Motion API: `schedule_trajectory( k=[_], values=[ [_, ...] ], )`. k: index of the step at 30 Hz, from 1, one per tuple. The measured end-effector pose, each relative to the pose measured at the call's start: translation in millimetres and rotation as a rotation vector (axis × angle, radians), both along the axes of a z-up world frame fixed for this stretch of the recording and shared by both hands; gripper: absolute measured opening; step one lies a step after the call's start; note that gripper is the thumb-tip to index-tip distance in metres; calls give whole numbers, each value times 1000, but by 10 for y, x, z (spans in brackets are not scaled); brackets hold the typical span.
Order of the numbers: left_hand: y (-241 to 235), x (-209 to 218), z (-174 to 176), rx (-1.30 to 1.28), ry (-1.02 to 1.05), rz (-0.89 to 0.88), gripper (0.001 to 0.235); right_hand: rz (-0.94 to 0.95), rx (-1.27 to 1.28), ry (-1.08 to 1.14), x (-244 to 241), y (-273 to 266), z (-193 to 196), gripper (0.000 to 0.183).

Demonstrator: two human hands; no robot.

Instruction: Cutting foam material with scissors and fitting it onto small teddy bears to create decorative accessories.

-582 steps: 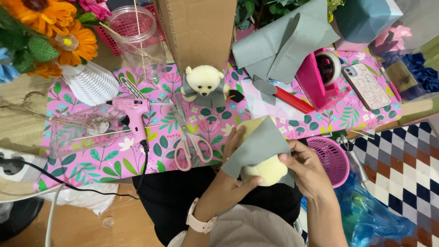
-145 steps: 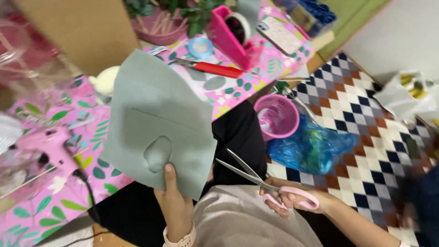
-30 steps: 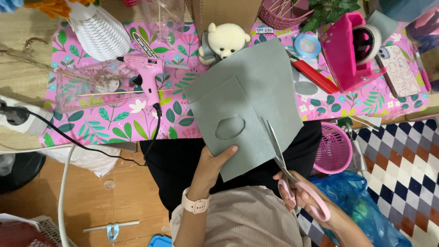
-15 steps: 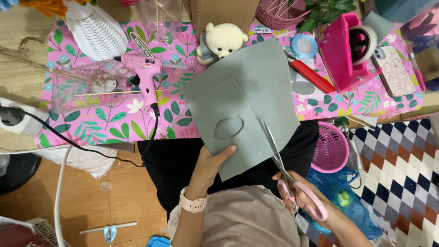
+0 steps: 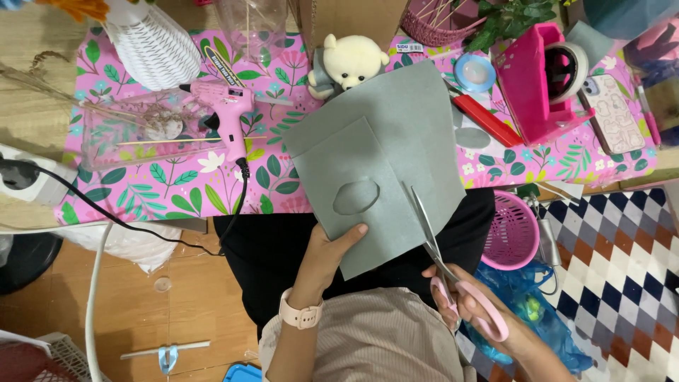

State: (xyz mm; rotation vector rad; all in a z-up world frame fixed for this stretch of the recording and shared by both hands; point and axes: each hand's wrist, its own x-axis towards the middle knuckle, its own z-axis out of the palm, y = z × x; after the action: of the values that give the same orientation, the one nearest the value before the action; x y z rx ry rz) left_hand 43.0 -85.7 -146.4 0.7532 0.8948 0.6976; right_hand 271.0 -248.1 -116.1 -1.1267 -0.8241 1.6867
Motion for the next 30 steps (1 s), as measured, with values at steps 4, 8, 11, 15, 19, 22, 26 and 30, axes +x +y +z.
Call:
schedule_trajectory(
  k=[4,8,11,15,19,22,26,30],
  values=[
    [0,8,-20,1,-22,5,60,-9,2,46,10,-15,-41,85],
    [-6,19,-71,-17,-37,9,59,-14,-1,-12,-10,7,28,82],
    [-1,8,-40,-32,-24,11,58,12,17,-19,-28,15,56,83],
    [5,-4,-45,-24,-28,7,59,-3,3,-33,-31,-10,-16,83],
    [-1,-5,-83,-14,-40,17,58,-68,-120,-55,15,-105,-94,79],
    [-2,-1,-67,-9,-54,22,57,-110,-114,-24,40,-154,-190,72],
    [8,-8,-27,-5,-57,21,60,-153,-107,18,-38,-172,-128,75],
    [-3,-8,-6,-44,-36,21,61,-212,-173,22,0,-269,-259,75]
  ],
)
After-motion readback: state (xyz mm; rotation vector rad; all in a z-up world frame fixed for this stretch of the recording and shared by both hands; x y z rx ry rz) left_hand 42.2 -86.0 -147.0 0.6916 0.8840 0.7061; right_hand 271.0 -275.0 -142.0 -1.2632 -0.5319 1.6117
